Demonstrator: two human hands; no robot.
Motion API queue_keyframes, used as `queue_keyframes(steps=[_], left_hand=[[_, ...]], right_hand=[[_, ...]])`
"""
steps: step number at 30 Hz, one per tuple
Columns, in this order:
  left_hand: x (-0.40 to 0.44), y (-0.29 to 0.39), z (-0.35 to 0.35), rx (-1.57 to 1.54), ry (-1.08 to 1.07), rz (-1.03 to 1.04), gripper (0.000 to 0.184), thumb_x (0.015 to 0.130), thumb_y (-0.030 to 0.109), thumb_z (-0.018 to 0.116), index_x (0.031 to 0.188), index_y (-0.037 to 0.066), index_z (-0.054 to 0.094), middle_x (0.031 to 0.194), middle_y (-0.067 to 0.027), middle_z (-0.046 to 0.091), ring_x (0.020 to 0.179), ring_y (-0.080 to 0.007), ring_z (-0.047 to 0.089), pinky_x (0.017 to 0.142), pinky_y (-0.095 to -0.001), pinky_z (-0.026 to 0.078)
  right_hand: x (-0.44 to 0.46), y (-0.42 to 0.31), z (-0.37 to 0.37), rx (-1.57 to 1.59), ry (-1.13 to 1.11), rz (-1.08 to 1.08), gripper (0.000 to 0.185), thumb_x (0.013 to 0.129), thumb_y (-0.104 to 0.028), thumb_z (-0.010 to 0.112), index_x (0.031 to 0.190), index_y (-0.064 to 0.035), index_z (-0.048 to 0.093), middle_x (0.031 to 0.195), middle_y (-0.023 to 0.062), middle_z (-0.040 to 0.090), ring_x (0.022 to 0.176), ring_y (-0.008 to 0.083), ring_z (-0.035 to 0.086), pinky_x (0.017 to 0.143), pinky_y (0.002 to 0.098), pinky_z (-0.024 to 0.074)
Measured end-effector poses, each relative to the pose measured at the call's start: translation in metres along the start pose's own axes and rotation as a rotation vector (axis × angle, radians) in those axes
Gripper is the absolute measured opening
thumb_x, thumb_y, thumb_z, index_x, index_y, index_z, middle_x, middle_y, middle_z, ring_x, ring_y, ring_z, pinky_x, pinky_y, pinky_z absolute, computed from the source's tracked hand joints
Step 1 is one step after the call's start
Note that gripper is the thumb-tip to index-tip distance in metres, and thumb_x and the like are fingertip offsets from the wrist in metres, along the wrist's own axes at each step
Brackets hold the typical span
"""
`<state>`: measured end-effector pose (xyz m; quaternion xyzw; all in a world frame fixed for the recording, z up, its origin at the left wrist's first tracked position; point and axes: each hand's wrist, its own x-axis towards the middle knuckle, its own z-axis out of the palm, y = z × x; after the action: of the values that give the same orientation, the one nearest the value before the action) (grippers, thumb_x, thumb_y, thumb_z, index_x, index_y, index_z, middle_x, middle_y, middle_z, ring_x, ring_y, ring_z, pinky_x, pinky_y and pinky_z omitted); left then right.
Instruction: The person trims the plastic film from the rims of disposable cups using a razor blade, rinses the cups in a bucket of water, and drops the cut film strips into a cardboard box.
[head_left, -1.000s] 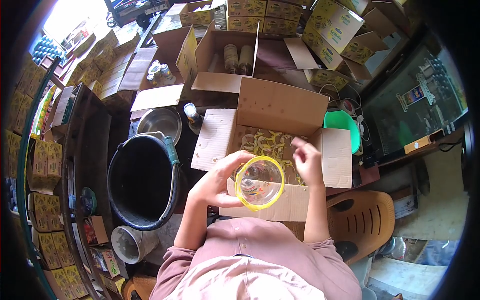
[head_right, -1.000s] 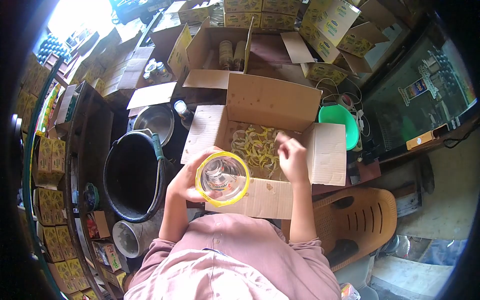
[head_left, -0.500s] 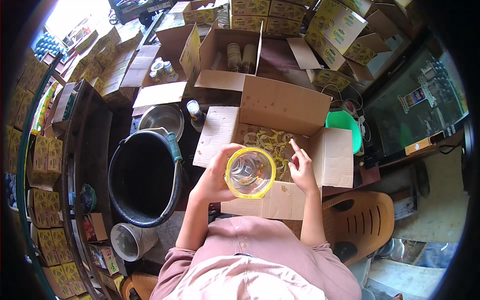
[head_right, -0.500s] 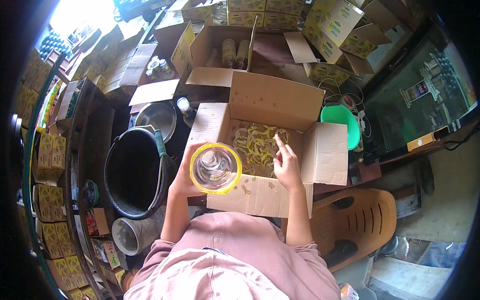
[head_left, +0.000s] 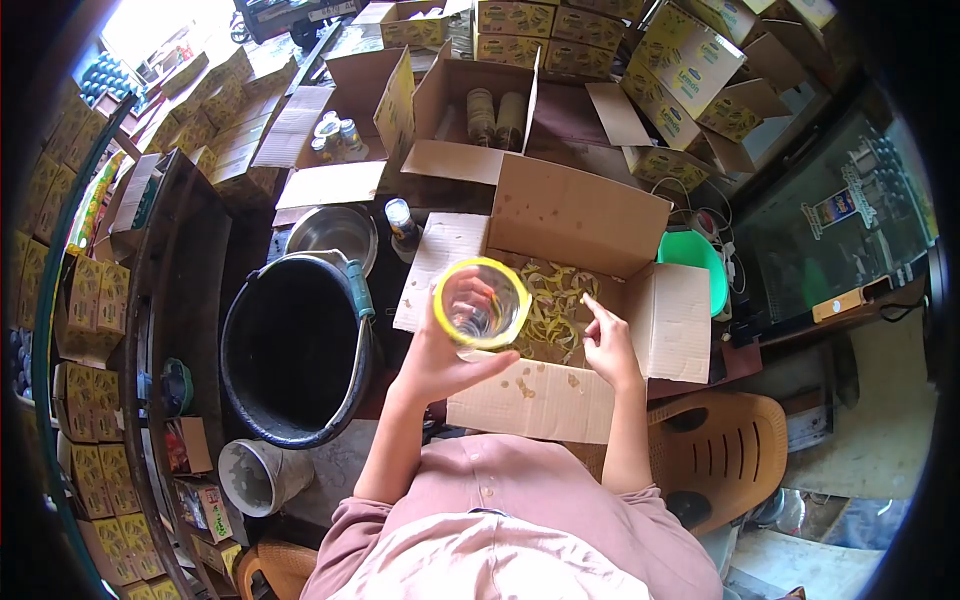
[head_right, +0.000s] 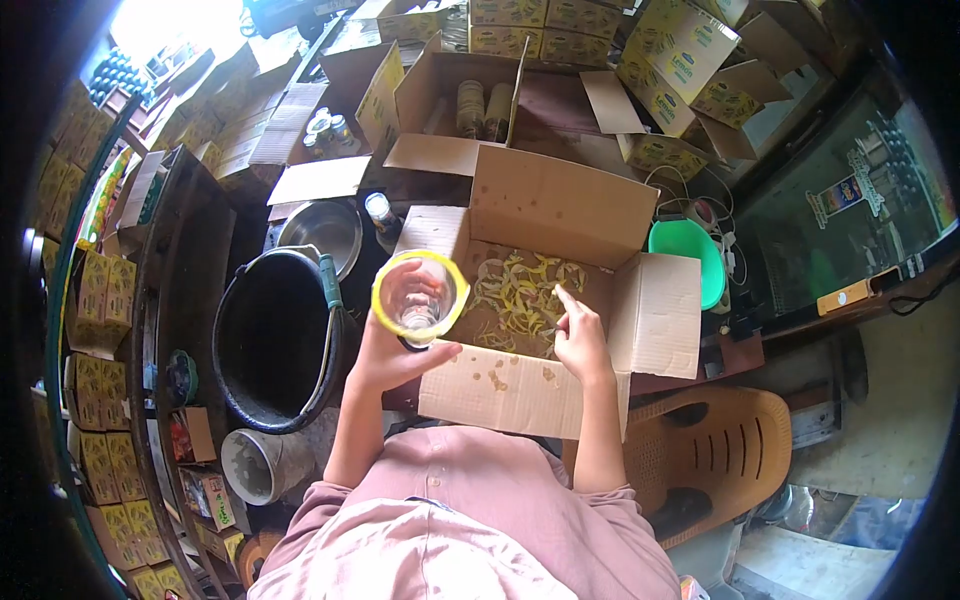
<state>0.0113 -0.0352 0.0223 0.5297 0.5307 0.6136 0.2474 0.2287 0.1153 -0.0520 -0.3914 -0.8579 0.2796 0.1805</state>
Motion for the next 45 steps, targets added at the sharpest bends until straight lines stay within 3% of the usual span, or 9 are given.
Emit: queue_keyframes(steps=[5, 8, 11, 12, 19, 28, 33, 43, 45], left_hand=[[-0.007, -0.011, -0.001, -0.131, -0.030, -0.075, 0.068, 0.077, 0.004, 0.048, 0.136, 0.008, 0.016, 0.124, -0.0132, 0.035, 0.112, -0.0204, 0.039, 0.097, -0.0347, 0.029], [-0.008, -0.015, -0.001, -0.217, 0.077, -0.084, 0.066, 0.076, 0.006, 0.050, 0.135, 0.006, 0.019, 0.122, -0.0120, 0.036, 0.112, -0.0200, 0.038, 0.097, -0.0342, 0.028], [-0.006, -0.021, -0.004, -0.192, 0.128, -0.073, 0.064, 0.077, 0.011, 0.051, 0.133, 0.006, 0.021, 0.118, -0.0111, 0.037, 0.110, -0.0193, 0.039, 0.095, -0.0347, 0.030], [-0.005, -0.021, -0.005, -0.178, 0.120, -0.086, 0.063, 0.077, 0.010, 0.051, 0.133, 0.006, 0.022, 0.117, -0.0112, 0.037, 0.110, -0.0195, 0.039, 0.094, -0.0346, 0.030], [-0.009, -0.031, 0.007, 0.012, 0.163, -0.023, 0.068, 0.064, 0.006, 0.074, 0.120, 0.004, 0.034, 0.114, -0.0101, 0.040, 0.102, -0.0192, 0.047, 0.086, -0.0327, 0.044], [-0.007, -0.006, 0.023, 0.134, 0.171, 0.064, 0.068, 0.069, 0.006, 0.070, 0.122, 0.003, 0.027, 0.114, -0.0133, 0.039, 0.104, -0.0219, 0.047, 0.087, -0.0342, 0.042], [-0.018, -0.015, 0.022, 0.171, 0.065, 0.092, 0.067, 0.072, 0.007, 0.066, 0.127, -0.003, 0.028, 0.125, -0.0177, 0.032, 0.111, -0.0279, 0.043, 0.093, -0.0350, 0.035], [-0.022, 0.003, 0.024, 0.377, 0.128, 0.196, 0.072, 0.074, -0.002, 0.060, 0.132, -0.002, 0.017, 0.127, -0.0154, 0.030, 0.114, -0.0241, 0.042, 0.095, -0.0351, 0.035], [-0.024, 0.002, 0.028, 0.226, 0.156, 0.098, 0.056, 0.075, 0.007, 0.063, 0.124, 0.001, 0.035, 0.127, -0.0189, 0.031, 0.113, -0.0307, 0.040, 0.098, -0.0396, 0.028]], right_hand=[[0.000, -0.020, -0.002, 0.259, 0.118, 0.020, 0.069, 0.066, 0.009, 0.053, 0.131, -0.0111, 0.039, 0.066, 0.0047, 0.051, 0.059, 0.0127, 0.050, 0.060, 0.0259, 0.0451], [0.007, -0.018, 0.008, 0.497, 0.430, -0.067, 0.062, 0.067, 0.010, 0.055, 0.125, -0.0103, 0.046, 0.070, 0.0078, 0.056, 0.062, 0.0175, 0.055, 0.062, 0.0271, 0.0464], [0.018, 0.025, 0.025, -0.314, -0.115, -0.050, 0.045, 0.066, 0.011, 0.053, 0.106, -0.0100, 0.061, 0.082, 0.0131, 0.060, 0.075, 0.0282, 0.060, 0.067, 0.0343, 0.0490], [0.022, 0.025, 0.025, -0.317, -0.109, -0.033, 0.048, 0.067, 0.011, 0.050, 0.108, -0.0108, 0.060, 0.082, 0.0136, 0.059, 0.077, 0.0307, 0.059, 0.070, 0.0383, 0.0483], [0.015, -0.016, -0.009, 0.207, 0.110, 0.021, 0.037, 0.069, 0.008, 0.056, 0.103, -0.0053, 0.060, 0.074, 0.0105, 0.058, 0.066, 0.0190, 0.059, 0.065, 0.0288, 0.0486], [-0.001, -0.105, -0.011, 0.583, 0.536, -0.226, 0.015, 0.071, 0.003, 0.065, 0.085, -0.0028, 0.061, 0.073, 0.0050, 0.058, 0.065, 0.0114, 0.056, 0.060, 0.0233, 0.0449], [-0.005, -0.127, -0.003, 0.456, 0.624, -0.351, 0.020, 0.068, 0.003, 0.068, 0.085, -0.0034, 0.063, 0.067, 0.0053, 0.057, 0.058, 0.0119, 0.055, 0.054, 0.0232, 0.0447], [-0.018, -0.145, 0.003, 0.425, 0.694, -0.442, 0.017, 0.067, 0.007, 0.067, 0.081, 0.0002, 0.061, 0.066, 0.0045, 0.054, 0.058, 0.0109, 0.051, 0.048, 0.0210, 0.0374], [-0.018, -0.146, 0.004, 0.430, 0.690, -0.455, 0.017, 0.066, 0.007, 0.067, 0.081, 0.0001, 0.061, 0.066, 0.0047, 0.055, 0.057, 0.0114, 0.052, 0.048, 0.0213, 0.0381]])
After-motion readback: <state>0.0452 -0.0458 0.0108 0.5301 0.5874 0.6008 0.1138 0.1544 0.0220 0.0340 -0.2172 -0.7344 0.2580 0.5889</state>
